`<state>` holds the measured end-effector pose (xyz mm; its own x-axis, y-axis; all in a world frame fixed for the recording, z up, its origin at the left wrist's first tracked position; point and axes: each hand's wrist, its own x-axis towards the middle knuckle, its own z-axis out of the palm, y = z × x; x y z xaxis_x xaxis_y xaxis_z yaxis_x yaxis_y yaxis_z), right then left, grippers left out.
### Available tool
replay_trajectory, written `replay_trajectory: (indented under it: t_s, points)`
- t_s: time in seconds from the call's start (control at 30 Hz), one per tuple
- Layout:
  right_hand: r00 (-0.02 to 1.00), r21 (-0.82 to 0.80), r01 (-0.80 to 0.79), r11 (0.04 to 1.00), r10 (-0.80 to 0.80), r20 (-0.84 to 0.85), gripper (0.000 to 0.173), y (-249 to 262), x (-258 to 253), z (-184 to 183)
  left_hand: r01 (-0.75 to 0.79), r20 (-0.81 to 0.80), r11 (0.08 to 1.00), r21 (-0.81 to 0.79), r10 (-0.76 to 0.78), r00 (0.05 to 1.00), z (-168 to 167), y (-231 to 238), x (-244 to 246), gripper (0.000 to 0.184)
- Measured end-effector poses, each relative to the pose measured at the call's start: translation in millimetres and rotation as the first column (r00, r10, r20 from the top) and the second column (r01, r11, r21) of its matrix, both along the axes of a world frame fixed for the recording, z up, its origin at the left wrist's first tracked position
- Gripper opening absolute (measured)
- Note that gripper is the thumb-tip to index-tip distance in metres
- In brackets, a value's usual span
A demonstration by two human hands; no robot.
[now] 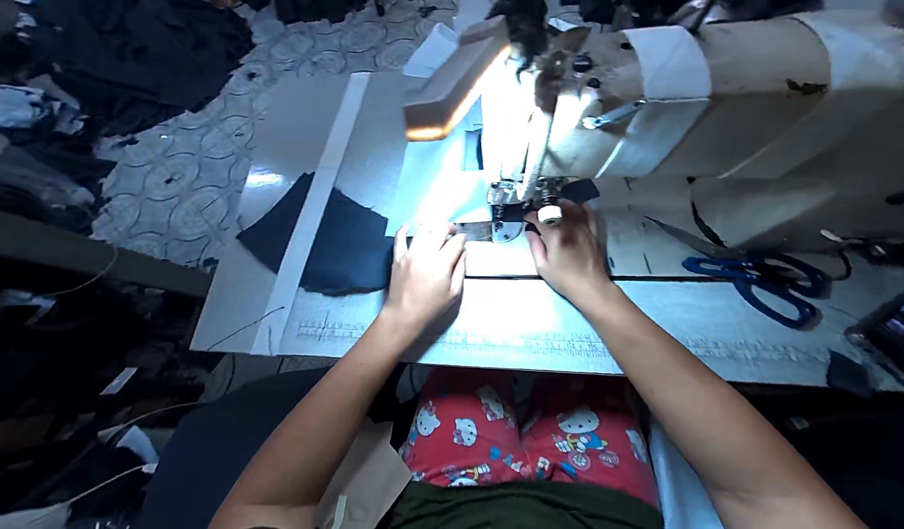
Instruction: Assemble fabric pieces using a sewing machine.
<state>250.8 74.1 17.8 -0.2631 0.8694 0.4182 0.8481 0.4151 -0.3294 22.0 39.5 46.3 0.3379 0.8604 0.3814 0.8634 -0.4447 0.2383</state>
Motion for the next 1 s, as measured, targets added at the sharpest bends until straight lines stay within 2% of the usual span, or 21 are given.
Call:
replay_trajectory:
  t_s: [0.07,0.13,0.2,0.3,0.4,0.47,0.5,0.53,0.6,0.67,0.7,0.73,0.77,0.8,0.83,0.9,1.0]
  points:
    - [1.0,0.006,-0.005,1.0,0.005,-0.006,0.026,1,1,-2,-0.232,-0.034,0.968,-0.099,0.23,0.973,7,-13,-16,0.033]
    - [1.0,0.005,-0.01,1.0,0.011,-0.012,0.025,0,1,-3,-0.396,-0.065,0.884,-0.248,0.393,0.917,10,-18,-33,0.041]
    - [1.0,0.003,-0.007,1.0,0.007,-0.005,0.025,0,2,-3,-0.447,-0.082,0.831,-0.332,0.447,0.891,3,-22,-47,0.045]
    - [1.0,0.024,0.01,1.0,-0.01,-0.001,0.026,-5,5,6,-0.407,-0.065,0.853,-0.328,0.409,0.91,-3,-32,-55,0.043]
    - [0.996,0.121,0.035,0.992,-0.024,-0.09,0.023,-41,11,19,-0.237,0.07,0.941,-0.24,0.261,0.963,-4,-45,-58,0.041]
    - [0.992,0.23,0.006,0.973,0.024,-0.127,0.023,-89,17,11,-0.027,0.236,0.986,-0.165,0.066,0.97,-3,-56,-54,0.036]
    - [0.989,0.28,-0.024,0.96,0.063,-0.132,0.022,-117,20,2,0.091,0.32,0.977,-0.19,-0.025,0.947,-1,-63,-50,0.036]
    - [0.988,0.293,-0.048,0.955,0.089,-0.126,0.023,-145,24,-8,0.225,0.396,0.936,-0.271,-0.104,0.912,2,-71,-45,0.036]
    - [0.995,0.187,-0.037,0.982,0.054,-0.086,0.024,-195,43,-23,0.501,0.537,0.744,-0.442,-0.228,0.812,6,-85,-32,0.038]
    - [0.986,-0.11,0.165,0.98,-0.166,0.0,0.025,-236,81,-26,0.667,0.577,0.532,-0.522,-0.355,0.735,5,-94,-11,0.041]
    - [0.943,-0.322,0.334,0.886,-0.319,0.098,0.027,-254,106,-18,0.701,0.563,0.465,-0.541,-0.418,0.712,2,-98,3,0.042]
    - [0.862,-0.532,0.5,0.684,-0.454,0.226,0.03,-267,133,-7,0.717,0.537,0.415,-0.559,-0.478,0.695,0,-102,17,0.044]
    - [0.752,-0.653,0.626,0.427,-0.552,0.36,0.035,-279,163,4,0.725,0.511,0.379,-0.575,-0.526,0.68,-4,-107,31,0.045]
    - [0.626,-0.67,0.713,0.205,-0.616,0.478,0.037,-295,193,9,0.723,0.48,0.351,-0.596,-0.566,0.67,-7,-111,44,0.046]
    - [0.504,-0.644,0.764,0.038,-0.659,0.559,0.039,-316,221,11,0.717,0.448,0.337,-0.611,-0.599,0.664,-10,-115,55,0.046]
    - [0.326,-0.592,0.777,-0.212,-0.67,0.667,0.045,-363,268,13,0.717,0.394,0.339,-0.609,-0.655,0.644,-14,-122,74,0.044]
    - [0.23,-0.613,0.671,-0.418,-0.668,0.708,0.06,-438,313,-1,0.742,0.354,0.347,-0.574,-0.712,0.606,-14,-130,92,0.045]
